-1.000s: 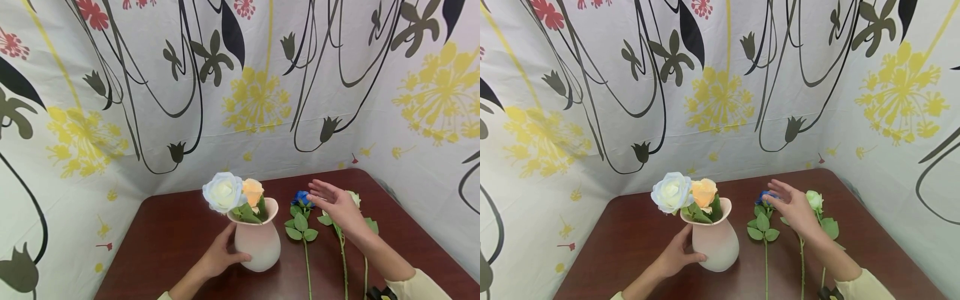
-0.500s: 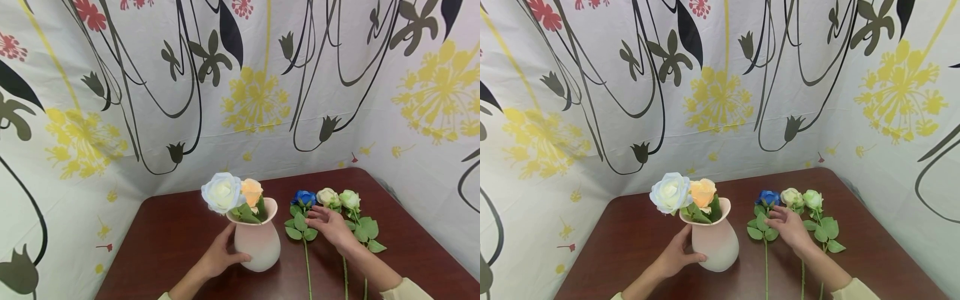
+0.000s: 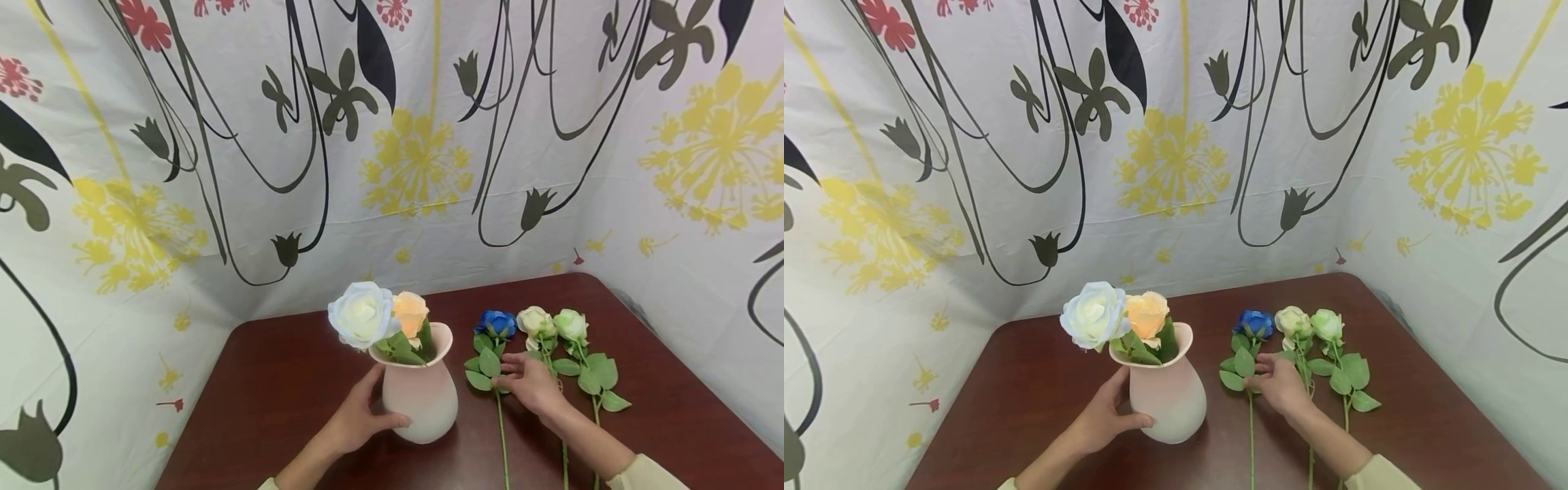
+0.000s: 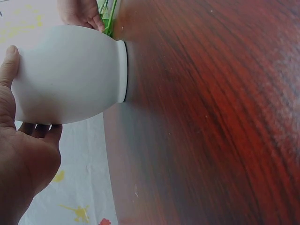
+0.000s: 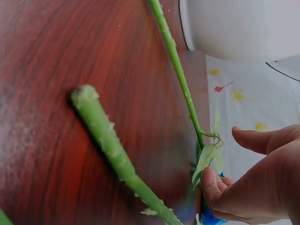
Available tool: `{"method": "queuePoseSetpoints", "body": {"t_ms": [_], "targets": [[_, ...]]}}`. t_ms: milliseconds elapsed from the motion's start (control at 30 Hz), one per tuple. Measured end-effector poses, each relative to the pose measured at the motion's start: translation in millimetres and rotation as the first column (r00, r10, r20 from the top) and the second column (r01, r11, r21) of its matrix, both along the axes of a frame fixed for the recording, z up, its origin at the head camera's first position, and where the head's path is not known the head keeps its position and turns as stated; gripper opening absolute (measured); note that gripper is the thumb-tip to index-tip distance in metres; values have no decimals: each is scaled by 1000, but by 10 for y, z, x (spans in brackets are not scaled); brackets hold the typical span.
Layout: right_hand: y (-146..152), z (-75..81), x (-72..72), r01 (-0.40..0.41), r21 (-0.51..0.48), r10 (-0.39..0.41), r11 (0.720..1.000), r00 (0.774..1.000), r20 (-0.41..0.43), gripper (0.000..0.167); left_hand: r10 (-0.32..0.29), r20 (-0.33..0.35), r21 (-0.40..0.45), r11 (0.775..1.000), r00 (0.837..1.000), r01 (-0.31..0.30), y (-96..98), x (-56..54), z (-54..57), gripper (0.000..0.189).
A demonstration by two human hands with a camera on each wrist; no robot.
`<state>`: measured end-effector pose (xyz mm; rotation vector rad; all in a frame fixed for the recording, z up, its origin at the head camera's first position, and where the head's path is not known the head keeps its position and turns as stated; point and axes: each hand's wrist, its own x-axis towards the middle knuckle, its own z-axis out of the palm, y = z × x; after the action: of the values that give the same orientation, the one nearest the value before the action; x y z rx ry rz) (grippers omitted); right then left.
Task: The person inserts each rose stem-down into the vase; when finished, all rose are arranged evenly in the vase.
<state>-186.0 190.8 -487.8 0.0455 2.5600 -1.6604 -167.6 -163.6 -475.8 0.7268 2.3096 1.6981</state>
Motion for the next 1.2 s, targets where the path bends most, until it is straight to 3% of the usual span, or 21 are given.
{"method": "queuePoseSetpoints", "body": {"t_ms": [467, 733, 1200], "targets": [[-26, -130, -90, 6, 104, -7, 995, 1000, 12, 67, 2, 25, -2, 1000, 1000, -2, -2, -5, -11, 97], [-43, -161, -132, 6, 206, 7, 978, 998, -61, 63, 8, 20, -5, 1000, 1000, -8, -5, 1, -6, 98], [-41, -147, -173, 25, 271, -7, 962, 998, -67, 32, 4, 9, 6, 1000, 1000, -4, -1, 3, -2, 98]]}}
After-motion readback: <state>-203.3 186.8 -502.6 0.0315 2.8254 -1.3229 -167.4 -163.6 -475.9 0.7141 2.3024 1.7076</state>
